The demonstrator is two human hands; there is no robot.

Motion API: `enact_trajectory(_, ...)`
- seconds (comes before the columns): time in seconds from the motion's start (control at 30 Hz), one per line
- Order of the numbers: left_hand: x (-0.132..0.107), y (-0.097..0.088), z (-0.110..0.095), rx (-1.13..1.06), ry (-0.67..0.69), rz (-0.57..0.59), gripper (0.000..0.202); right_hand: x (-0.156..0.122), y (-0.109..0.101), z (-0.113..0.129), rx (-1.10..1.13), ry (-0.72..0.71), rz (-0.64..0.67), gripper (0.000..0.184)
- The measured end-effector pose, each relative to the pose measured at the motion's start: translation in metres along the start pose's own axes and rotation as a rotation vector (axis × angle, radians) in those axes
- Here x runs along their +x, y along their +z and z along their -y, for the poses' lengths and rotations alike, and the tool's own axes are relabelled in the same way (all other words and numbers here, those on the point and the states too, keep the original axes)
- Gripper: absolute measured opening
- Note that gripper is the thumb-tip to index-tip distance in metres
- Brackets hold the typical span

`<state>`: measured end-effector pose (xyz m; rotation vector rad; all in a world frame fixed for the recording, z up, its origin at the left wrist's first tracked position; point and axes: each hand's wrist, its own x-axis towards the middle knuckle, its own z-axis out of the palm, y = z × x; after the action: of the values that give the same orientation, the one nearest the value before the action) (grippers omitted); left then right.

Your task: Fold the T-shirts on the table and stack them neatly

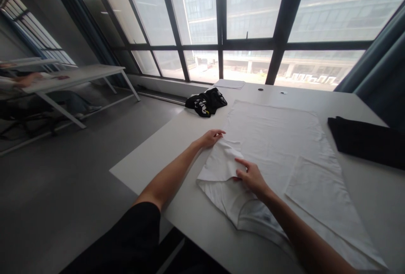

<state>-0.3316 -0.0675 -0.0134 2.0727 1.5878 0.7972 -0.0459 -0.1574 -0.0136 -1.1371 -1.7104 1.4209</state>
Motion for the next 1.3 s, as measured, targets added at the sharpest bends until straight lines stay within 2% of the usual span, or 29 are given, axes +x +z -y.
enact_trajectory(0.17,0.010,0.001,0.003,0.041,0.006,0.024,0.032,-0.004,-0.002,0.010,-0.059,-0.008,0.034,0.072)
enact_trajectory(0.27,0.010,0.004,-0.001,0.065,0.018,0.020,0.028,-0.007,0.001,0.013,0.036,-0.129,0.049,0.073)
enact_trajectory(0.33,0.008,0.004,-0.004,0.080,0.021,-0.011,0.028,-0.006,0.004,0.011,0.131,-0.121,0.098,0.073)
enact_trajectory(0.43,0.001,0.004,-0.013,0.115,0.003,-0.135,0.030,0.000,0.004,0.004,0.141,-0.030,0.100,0.060)
enact_trajectory(0.5,-0.009,0.004,-0.021,0.156,-0.010,-0.218,0.032,0.005,0.000,-0.001,0.039,-0.033,0.060,0.046)
enact_trajectory(0.57,-0.023,0.006,-0.030,0.215,0.001,-0.243,0.035,0.009,-0.006,-0.002,-0.077,-0.057,0.049,0.042)
enact_trajectory(0.7,-0.054,0.018,-0.043,0.322,0.060,-0.138,0.040,0.012,-0.020,0.005,-0.271,-0.053,0.051,0.044)
enact_trajectory(0.77,-0.065,0.025,-0.044,0.355,0.059,-0.067,0.047,0.019,-0.026,0.011,-0.411,-0.042,-0.011,0.039)
enact_trajectory(0.87,-0.072,0.031,-0.041,0.356,0.024,0.019,0.053,0.043,-0.032,0.017,-0.618,-0.066,-0.128,0.035)
enact_trajectory(0.93,-0.071,0.029,-0.038,0.318,0.003,0.037,0.054,0.065,-0.032,0.019,-0.705,-0.060,-0.140,0.035)
enact_trajectory(1.0,-0.069,0.024,-0.034,0.255,-0.010,-0.011,0.052,0.087,-0.027,0.020,-0.769,-0.030,-0.108,0.032)
enact_trajectory(1.1,-0.067,0.011,-0.027,0.160,-0.019,-0.158,0.049,0.107,-0.015,0.021,-0.821,-0.011,-0.037,0.022)
enact_trajectory(1.2,-0.067,0.001,-0.020,0.117,-0.049,-0.288,0.045,0.114,-0.003,0.020,-0.819,-0.027,0.019,0.013)
enact_trajectory(1.3,-0.068,-0.003,-0.018,0.126,-0.077,-0.374,0.041,0.116,0.000,0.022,-0.793,-0.051,0.009,0.008)
